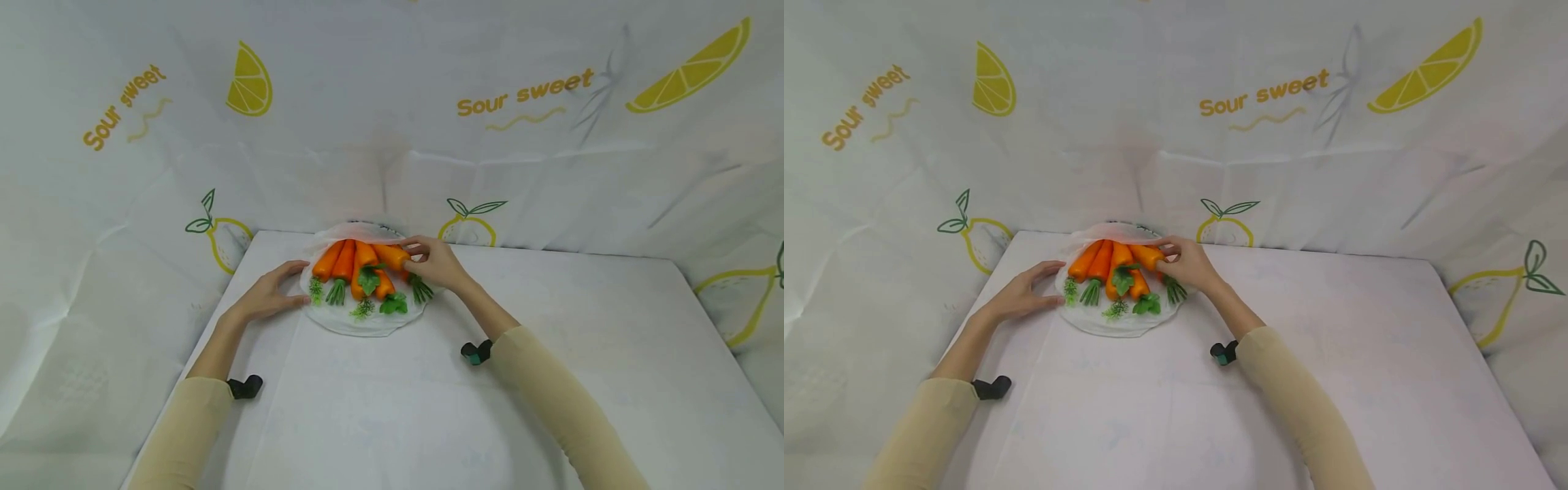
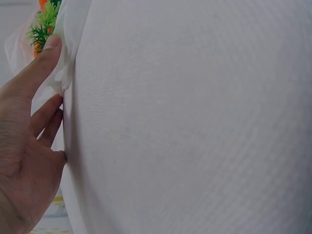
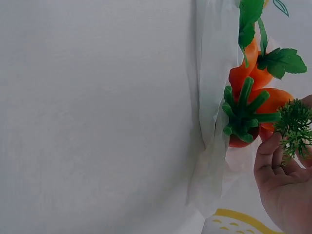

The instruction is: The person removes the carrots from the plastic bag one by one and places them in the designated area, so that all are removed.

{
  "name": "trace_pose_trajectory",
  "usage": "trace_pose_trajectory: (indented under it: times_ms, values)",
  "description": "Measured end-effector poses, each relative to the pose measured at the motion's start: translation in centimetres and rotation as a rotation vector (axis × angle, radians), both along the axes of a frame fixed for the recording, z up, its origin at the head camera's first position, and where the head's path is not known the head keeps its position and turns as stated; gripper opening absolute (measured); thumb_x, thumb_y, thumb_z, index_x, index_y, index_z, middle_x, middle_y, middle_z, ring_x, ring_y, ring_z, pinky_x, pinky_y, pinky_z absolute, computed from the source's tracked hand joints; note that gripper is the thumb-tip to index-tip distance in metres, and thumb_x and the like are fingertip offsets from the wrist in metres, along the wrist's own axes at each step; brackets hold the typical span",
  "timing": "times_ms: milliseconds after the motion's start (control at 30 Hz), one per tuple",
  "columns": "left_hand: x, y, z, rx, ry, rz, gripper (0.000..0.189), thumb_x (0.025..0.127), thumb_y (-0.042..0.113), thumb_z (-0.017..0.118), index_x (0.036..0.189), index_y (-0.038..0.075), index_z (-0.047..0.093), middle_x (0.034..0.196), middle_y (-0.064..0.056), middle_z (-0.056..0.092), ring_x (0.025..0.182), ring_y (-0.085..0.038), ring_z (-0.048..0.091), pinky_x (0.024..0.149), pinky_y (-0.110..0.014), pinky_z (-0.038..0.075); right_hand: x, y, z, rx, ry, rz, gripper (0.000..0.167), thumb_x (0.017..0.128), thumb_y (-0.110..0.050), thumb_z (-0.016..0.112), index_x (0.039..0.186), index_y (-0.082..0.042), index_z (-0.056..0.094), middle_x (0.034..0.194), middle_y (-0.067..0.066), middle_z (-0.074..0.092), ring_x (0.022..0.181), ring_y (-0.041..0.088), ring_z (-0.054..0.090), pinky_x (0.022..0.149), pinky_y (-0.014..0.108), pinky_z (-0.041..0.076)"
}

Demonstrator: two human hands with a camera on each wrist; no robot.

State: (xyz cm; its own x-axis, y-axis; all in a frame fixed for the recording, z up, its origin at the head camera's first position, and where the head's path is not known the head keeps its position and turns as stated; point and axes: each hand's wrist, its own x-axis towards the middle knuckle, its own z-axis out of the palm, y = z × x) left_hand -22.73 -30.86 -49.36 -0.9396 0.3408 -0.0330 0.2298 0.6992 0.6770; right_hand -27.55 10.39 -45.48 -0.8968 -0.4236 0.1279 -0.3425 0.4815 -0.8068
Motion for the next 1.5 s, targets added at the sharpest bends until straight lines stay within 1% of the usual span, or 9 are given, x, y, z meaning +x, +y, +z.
trace_pose_trajectory:
  times_ms: [167,300,400,500,733,933,1100,1200,1500]
  values:
    - [-0.2,0.0,-0.1,-0.001,0.0,-0.002,0.082,0.093,0.033,0.087,0.162,0.014,0.048,0.166,-0.018,0.052,0.162,-0.042,0.038,0.135,-0.067,0.025,0.1,1.2,0.4,-0.048,-0.105,-0.009,0.044,0.1,-0.015,0.073,0.143,-0.005,0.068,0.138,0.024,0.074,0.118,0.039,0.076,0.074,0.023,0.057]
    - [-0.2,0.0,-0.1,-0.005,0.002,0.0,0.082,0.093,0.034,0.087,0.162,0.014,0.048,0.166,-0.018,0.052,0.162,-0.043,0.037,0.135,-0.067,0.025,0.3,2.2,0.8,-0.062,-0.173,-0.001,0.045,0.103,-0.018,0.07,0.146,-0.008,0.066,0.148,0.02,0.068,0.131,0.039,0.071,0.091,0.034,0.064]
    - [-0.3,0.0,0.0,-0.007,0.001,0.001,0.081,0.093,0.033,0.087,0.162,0.014,0.048,0.167,-0.018,0.051,0.163,-0.043,0.036,0.135,-0.067,0.024,0.4,3.1,1.0,-0.076,-0.215,0.014,0.045,0.104,-0.019,0.069,0.148,-0.009,0.065,0.151,0.018,0.068,0.136,0.038,0.069,0.105,0.045,0.063]
    - [-0.2,0.0,0.0,-0.009,-0.001,0.0,0.081,0.094,0.033,0.087,0.162,0.014,0.048,0.168,-0.017,0.05,0.163,-0.043,0.035,0.135,-0.067,0.024,0.5,4.1,1.1,-0.091,-0.247,0.008,0.043,0.105,-0.019,0.069,0.147,-0.009,0.066,0.146,0.019,0.071,0.136,0.037,0.069,0.109,0.048,0.061]
    - [-0.2,0.1,-0.1,-0.014,-0.006,0.002,0.081,0.094,0.034,0.086,0.162,0.014,0.048,0.169,-0.017,0.048,0.164,-0.042,0.034,0.135,-0.067,0.023,1.1,6.3,1.1,-0.11,-0.277,-0.026,0.039,0.108,-0.019,0.066,0.147,-0.01,0.066,0.147,0.019,0.07,0.136,0.037,0.069,0.105,0.033,0.06]
    - [-0.2,0.0,-0.1,-0.013,-0.006,0.005,0.081,0.094,0.034,0.086,0.162,0.013,0.048,0.169,-0.017,0.049,0.164,-0.042,0.034,0.136,-0.066,0.023,1.7,8.4,1.4,-0.098,-0.249,-0.063,0.037,0.109,-0.023,0.065,0.145,-0.014,0.068,0.146,0.017,0.071,0.131,0.032,0.07,0.102,0.027,0.057]
    - [-0.2,0.1,-0.1,-0.015,-0.024,0.007,0.081,0.094,0.035,0.086,0.162,0.014,0.048,0.17,-0.015,0.048,0.164,-0.041,0.035,0.135,-0.067,0.024,2.3,10.6,2.1,-0.104,-0.223,-0.081,0.038,0.11,-0.023,0.064,0.146,-0.013,0.068,0.14,0.021,0.074,0.116,0.01,0.074,0.097,0.019,0.056]
    - [-0.2,0.1,-0.2,-0.015,-0.027,0.008,0.081,0.094,0.035,0.086,0.162,0.014,0.048,0.17,-0.015,0.047,0.164,-0.042,0.035,0.135,-0.067,0.025,2.6,12.0,2.2,-0.097,-0.221,-0.105,0.04,0.11,-0.025,0.063,0.148,-0.012,0.066,0.141,0.022,0.073,0.111,0.002,0.072,0.096,0.015,0.056]
    - [-0.2,0.0,-0.4,-0.014,-0.016,0.008,0.081,0.094,0.037,0.086,0.162,0.014,0.048,0.17,-0.016,0.047,0.163,-0.043,0.035,0.135,-0.068,0.024,4.0,16.3,2.4,-0.028,-0.24,-0.211,0.048,0.112,-0.038,0.061,0.153,-0.015,0.061,0.145,0.022,0.071,0.114,0.004,0.07,0.096,0.01,0.053]
